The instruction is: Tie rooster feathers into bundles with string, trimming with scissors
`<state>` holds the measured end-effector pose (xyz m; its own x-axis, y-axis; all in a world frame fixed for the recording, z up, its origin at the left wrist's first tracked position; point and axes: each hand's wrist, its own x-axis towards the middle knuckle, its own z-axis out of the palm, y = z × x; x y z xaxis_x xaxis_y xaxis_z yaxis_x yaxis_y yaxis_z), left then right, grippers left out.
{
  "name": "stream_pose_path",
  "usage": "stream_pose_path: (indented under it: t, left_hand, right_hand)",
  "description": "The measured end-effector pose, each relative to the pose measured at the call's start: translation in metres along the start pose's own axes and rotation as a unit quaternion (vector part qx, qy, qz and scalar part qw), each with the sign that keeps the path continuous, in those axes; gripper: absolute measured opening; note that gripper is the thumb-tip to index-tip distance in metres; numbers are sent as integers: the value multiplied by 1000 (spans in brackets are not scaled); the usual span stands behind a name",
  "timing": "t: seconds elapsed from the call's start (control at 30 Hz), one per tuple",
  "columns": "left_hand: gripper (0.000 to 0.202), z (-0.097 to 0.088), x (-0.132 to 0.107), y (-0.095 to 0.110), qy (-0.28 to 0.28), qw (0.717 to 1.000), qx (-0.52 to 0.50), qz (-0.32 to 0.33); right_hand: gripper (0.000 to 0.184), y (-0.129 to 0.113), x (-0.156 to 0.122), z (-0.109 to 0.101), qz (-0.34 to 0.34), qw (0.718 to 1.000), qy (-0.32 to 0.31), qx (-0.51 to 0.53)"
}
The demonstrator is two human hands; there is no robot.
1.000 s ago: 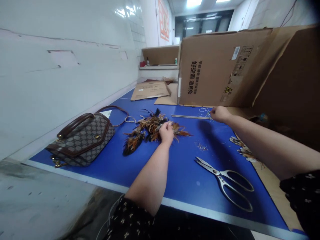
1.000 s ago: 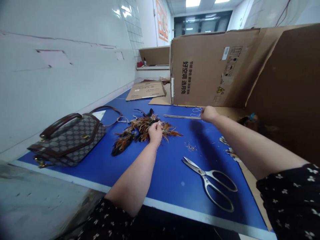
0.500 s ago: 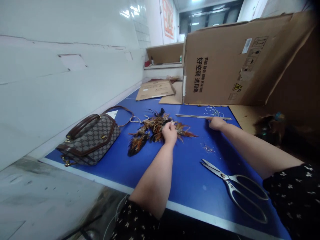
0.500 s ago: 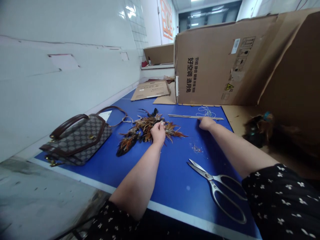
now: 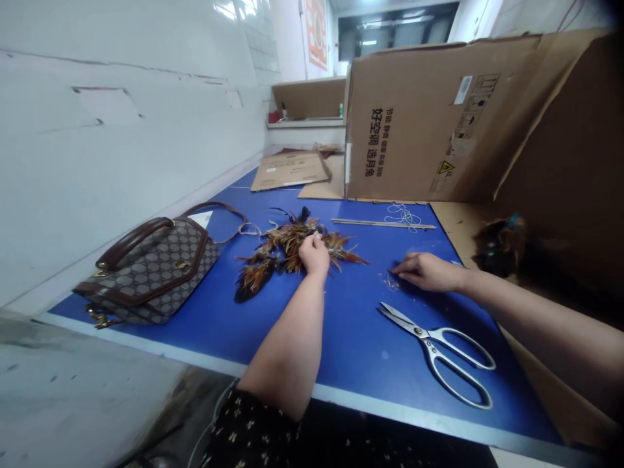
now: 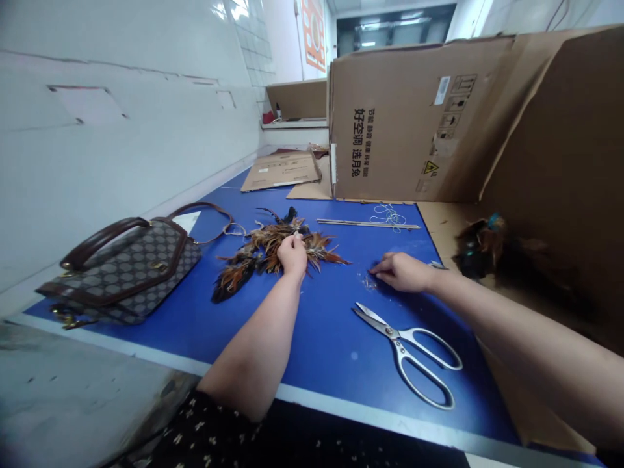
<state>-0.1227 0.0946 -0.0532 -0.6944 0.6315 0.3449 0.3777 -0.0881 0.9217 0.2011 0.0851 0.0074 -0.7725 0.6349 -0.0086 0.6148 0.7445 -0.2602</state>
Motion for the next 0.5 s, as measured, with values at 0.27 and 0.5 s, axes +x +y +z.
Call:
stream_pose_path:
  t: [0.27,0.5]
  left_hand:
    - [24,0,-1,-8,-12,1000,-3,5]
    - [24,4,-2,-11,-35,999,-1,22]
  right_hand:
    - [47,86,-14,-45,336,924,167,-72]
    - [49,160,-8,-63,460,874,129,-82]
